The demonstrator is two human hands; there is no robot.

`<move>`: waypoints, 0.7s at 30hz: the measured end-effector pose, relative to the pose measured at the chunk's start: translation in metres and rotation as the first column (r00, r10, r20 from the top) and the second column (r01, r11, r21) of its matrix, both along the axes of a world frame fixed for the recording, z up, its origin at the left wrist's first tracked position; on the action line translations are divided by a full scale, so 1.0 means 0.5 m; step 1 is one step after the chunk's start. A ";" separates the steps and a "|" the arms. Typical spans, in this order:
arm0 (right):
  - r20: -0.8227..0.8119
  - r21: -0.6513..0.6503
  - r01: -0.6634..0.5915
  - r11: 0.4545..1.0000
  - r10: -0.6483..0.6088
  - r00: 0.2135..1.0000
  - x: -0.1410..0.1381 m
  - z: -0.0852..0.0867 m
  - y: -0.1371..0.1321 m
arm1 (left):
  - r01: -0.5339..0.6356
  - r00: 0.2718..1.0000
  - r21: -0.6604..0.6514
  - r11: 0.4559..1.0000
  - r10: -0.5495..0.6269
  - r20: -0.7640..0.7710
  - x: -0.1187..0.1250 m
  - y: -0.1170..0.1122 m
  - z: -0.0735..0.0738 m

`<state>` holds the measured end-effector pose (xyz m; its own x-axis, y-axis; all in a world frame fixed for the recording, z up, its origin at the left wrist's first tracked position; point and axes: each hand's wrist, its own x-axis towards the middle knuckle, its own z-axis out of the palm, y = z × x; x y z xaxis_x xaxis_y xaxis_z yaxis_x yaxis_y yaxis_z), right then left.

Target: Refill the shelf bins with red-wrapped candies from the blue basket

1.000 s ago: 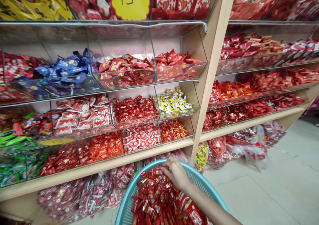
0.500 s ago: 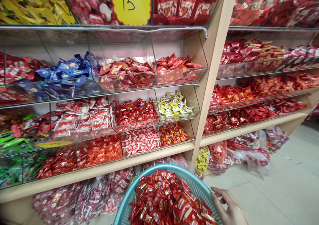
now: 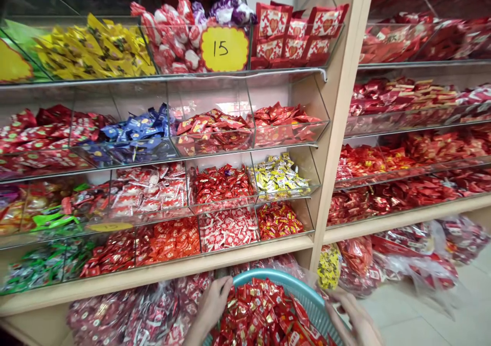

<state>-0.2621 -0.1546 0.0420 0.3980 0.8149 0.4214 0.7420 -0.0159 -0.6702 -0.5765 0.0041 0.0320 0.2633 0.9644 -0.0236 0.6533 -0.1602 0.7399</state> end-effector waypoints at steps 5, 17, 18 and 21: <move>0.293 0.078 -0.328 0.942 0.292 0.910 -0.087 0.237 0.124 | 0.022 1.000 0.038 0.999 -0.022 0.013 0.019 0.006 0.004; 0.906 -0.140 -0.136 0.981 0.183 0.383 -0.222 0.502 0.478 | -0.035 0.997 0.014 0.999 0.035 0.063 0.005 -0.018 0.026; 0.914 -0.154 -0.111 0.982 0.184 0.361 -0.223 0.500 0.491 | -0.036 0.997 0.011 0.999 0.036 0.063 0.006 -0.018 0.026; 0.929 -0.175 -0.060 0.983 0.185 0.321 -0.223 0.491 0.510 | -0.040 0.998 0.004 0.999 0.040 0.056 0.005 -0.015 0.021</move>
<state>-0.3738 0.1004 0.2877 -0.3189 0.8749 0.3646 0.8729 0.1211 0.4727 -0.5742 -0.0033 0.0425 0.2255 0.9742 -0.0048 0.6169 -0.1390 0.7747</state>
